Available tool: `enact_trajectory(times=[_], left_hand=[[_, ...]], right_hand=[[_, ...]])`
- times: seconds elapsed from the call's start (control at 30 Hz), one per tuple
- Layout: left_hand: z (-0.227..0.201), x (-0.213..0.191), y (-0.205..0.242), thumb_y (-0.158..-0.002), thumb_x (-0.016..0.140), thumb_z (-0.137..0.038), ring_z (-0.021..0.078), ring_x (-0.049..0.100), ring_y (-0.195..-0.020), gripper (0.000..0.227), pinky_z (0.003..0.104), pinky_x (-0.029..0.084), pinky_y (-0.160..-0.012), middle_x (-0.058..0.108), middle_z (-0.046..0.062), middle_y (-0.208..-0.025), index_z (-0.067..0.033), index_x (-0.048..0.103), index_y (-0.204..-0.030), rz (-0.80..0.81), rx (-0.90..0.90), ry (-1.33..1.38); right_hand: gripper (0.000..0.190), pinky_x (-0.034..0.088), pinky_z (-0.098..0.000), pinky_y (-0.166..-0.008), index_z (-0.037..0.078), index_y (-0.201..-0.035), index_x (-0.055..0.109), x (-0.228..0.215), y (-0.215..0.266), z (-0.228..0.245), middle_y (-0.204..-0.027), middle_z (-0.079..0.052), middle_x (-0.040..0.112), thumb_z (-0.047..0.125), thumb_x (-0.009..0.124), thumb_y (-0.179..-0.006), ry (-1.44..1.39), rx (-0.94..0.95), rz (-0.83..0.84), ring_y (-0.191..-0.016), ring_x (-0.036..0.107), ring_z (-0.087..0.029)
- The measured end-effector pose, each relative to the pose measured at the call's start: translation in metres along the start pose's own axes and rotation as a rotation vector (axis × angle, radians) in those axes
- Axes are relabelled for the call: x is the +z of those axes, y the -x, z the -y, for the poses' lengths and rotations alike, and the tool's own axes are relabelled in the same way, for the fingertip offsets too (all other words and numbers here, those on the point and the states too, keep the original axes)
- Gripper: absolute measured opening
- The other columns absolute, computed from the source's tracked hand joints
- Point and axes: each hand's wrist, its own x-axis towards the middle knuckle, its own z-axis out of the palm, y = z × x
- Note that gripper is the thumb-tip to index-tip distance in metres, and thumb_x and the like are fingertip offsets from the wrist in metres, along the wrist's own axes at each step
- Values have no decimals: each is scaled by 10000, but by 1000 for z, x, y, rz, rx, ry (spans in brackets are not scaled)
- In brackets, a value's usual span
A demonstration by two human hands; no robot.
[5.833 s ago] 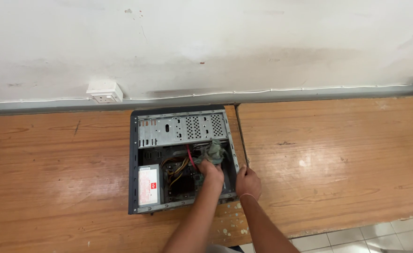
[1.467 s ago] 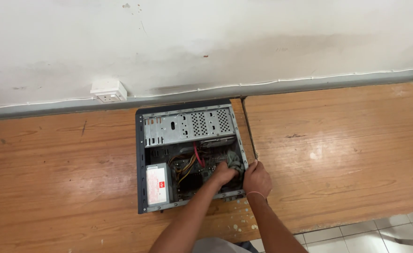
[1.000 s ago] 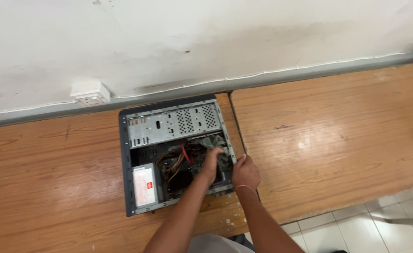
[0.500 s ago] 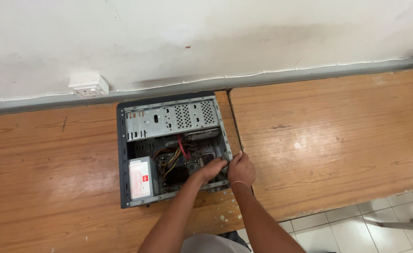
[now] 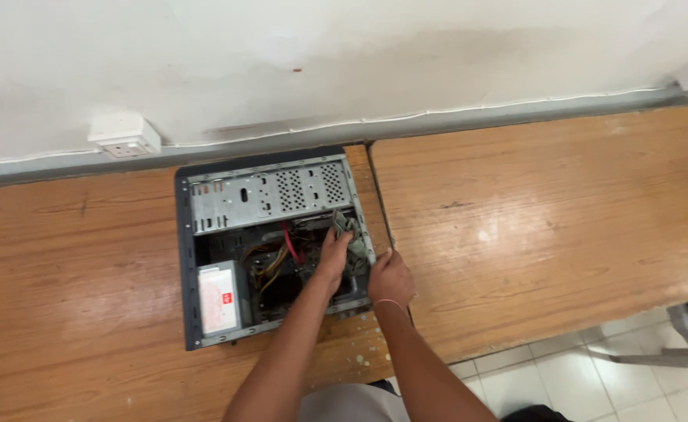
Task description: The person cleans the internal components of an open desktop computer case using a cloth. They wipe the motherboard, power supply unit, and other internal parts while the case rests on a wooden table.
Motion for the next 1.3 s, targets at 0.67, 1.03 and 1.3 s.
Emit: enact_trajectory(times=[0.67, 1.03, 1.3], left_hand=[[-12, -20, 34, -960, 608, -253, 179, 586, -1210, 588, 323, 469, -1026, 619, 95, -1368, -49, 441, -1486, 318, -238, -410], [11, -17, 14, -921, 657, -246, 222, 680, -1024, 456, 362, 541, -886, 732, 113, -1144, 16, 627, -1292, 336, -254, -550], [-32, 9, -5, -906, 679, -260, 225, 685, -935, 331, 409, 543, -844, 730, 67, -1049, -75, 667, -1181, -246, -176, 110]], right_hand=[[404, 514, -606, -720, 115, -897, 729, -12, 5, 13, -853, -219, 728, 381, 456, -1035, -42, 35, 35, -816, 678, -475], [394, 515, -595, -714, 161, -881, 742, -10, 5, 11, -847, -192, 732, 395, 464, -1033, -15, 62, 24, -817, 678, -455], [394, 511, -598, -727, 155, -873, 741, -16, 5, 16, -846, -198, 731, 378, 457, -1033, -11, 26, 32, -816, 678, -459]])
